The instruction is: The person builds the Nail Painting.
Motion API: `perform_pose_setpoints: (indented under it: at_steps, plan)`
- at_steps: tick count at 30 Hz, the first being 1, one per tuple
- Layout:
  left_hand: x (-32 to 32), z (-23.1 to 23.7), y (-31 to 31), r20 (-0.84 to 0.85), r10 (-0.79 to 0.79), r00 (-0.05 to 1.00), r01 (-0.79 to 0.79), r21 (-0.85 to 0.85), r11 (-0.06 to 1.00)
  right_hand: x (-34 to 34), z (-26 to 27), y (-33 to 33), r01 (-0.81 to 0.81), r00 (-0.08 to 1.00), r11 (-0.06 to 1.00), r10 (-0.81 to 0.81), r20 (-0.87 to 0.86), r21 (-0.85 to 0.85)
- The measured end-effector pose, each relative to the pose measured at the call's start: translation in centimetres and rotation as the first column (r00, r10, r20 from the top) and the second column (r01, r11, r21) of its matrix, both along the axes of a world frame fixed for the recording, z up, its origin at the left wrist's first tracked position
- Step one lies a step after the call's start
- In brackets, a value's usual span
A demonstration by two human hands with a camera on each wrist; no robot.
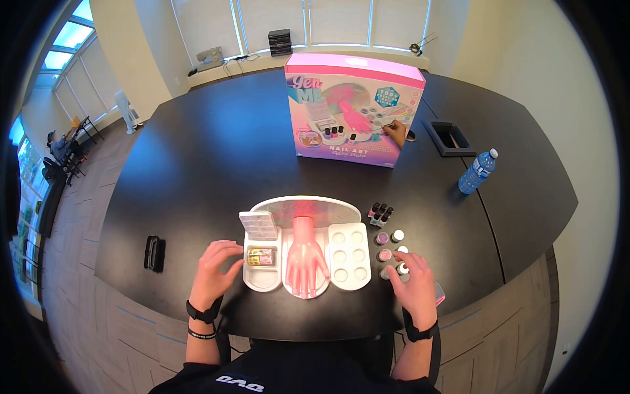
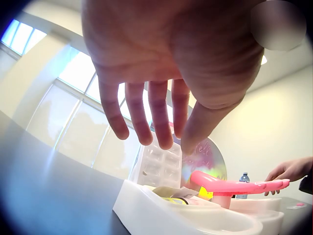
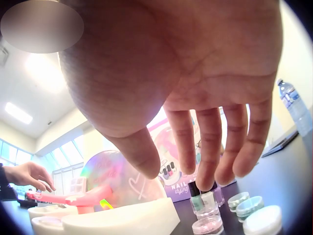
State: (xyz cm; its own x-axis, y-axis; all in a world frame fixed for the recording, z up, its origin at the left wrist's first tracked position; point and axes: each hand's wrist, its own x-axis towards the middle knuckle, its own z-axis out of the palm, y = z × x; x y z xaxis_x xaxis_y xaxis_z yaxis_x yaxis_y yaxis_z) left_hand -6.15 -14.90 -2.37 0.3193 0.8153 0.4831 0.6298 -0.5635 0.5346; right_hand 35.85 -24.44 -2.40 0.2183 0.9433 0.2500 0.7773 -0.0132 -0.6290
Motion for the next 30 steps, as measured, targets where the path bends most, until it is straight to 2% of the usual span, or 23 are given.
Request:
perform_pose_setpoints:
  at_steps: [7,18,20,26,30]
  plan:
    - [0.0,-0.3,-0.4,0.056,0.034,0.998,-0.037,0.055,0.998,0.4,0.0,0.7,0.013,1.000,0.999,-0.014,0.028,0.034]
    - [1.3,-0.2,-0.6,0.102,0.049,0.994,-0.054,0.043,0.998,1.4,1.8,3.6,0.006,0.997,0.995,-0.014,0.074,0.099]
    - [1.5,-0.2,-0.7,0.122,0.052,0.991,-0.057,0.043,0.997,1.5,1.9,4.5,-0.004,0.992,0.990,-0.014,0.123,0.143]
    - [1.9,-0.1,-0.9,0.113,0.041,0.993,-0.045,0.035,0.998,1.9,3.7,7.5,-0.043,0.987,0.997,0.031,0.159,0.071]
    - [2.1,0.0,-1.0,0.092,0.030,0.995,-0.034,0.040,0.999,2.3,3.3,10.1,-0.081,0.974,0.992,0.060,0.218,0.092]
